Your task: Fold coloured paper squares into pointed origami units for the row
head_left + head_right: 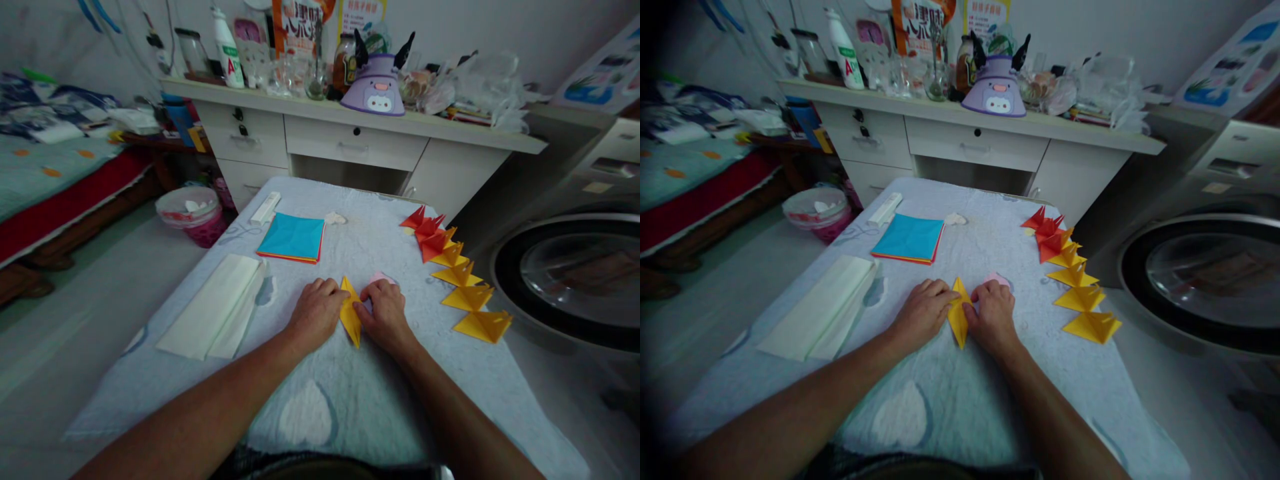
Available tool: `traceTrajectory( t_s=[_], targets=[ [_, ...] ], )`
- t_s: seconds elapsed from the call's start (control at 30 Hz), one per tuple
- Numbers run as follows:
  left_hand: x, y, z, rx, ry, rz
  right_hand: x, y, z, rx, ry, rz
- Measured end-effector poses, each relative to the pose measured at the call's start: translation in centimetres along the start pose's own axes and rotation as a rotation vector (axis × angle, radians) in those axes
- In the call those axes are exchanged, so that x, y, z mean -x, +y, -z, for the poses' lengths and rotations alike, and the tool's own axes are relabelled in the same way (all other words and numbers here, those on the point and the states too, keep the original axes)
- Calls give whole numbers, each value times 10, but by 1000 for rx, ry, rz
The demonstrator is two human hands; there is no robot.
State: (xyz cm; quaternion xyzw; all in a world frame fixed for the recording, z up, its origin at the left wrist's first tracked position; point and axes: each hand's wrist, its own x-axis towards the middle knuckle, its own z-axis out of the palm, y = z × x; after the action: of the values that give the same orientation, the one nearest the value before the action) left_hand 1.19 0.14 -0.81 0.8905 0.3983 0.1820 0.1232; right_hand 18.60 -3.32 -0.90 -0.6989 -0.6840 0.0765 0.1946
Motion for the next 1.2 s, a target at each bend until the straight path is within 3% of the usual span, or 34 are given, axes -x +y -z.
traceTrajectory(
  t_s=[0.23,0.43,0.9,1.2],
  targets=[
    [0,5,-1,-71,-25,-79,-1,1,1,-49,27,159],
    [2,5,-4,-85,-57,-136,-2,4,0,10,-61,164],
    [1,8,-5,-230,-113,-202,-6,3,3,112,-132,189],
    [2,9,-4,-276,-93,-220,-22,6,18,189,-293,273]
  ],
)
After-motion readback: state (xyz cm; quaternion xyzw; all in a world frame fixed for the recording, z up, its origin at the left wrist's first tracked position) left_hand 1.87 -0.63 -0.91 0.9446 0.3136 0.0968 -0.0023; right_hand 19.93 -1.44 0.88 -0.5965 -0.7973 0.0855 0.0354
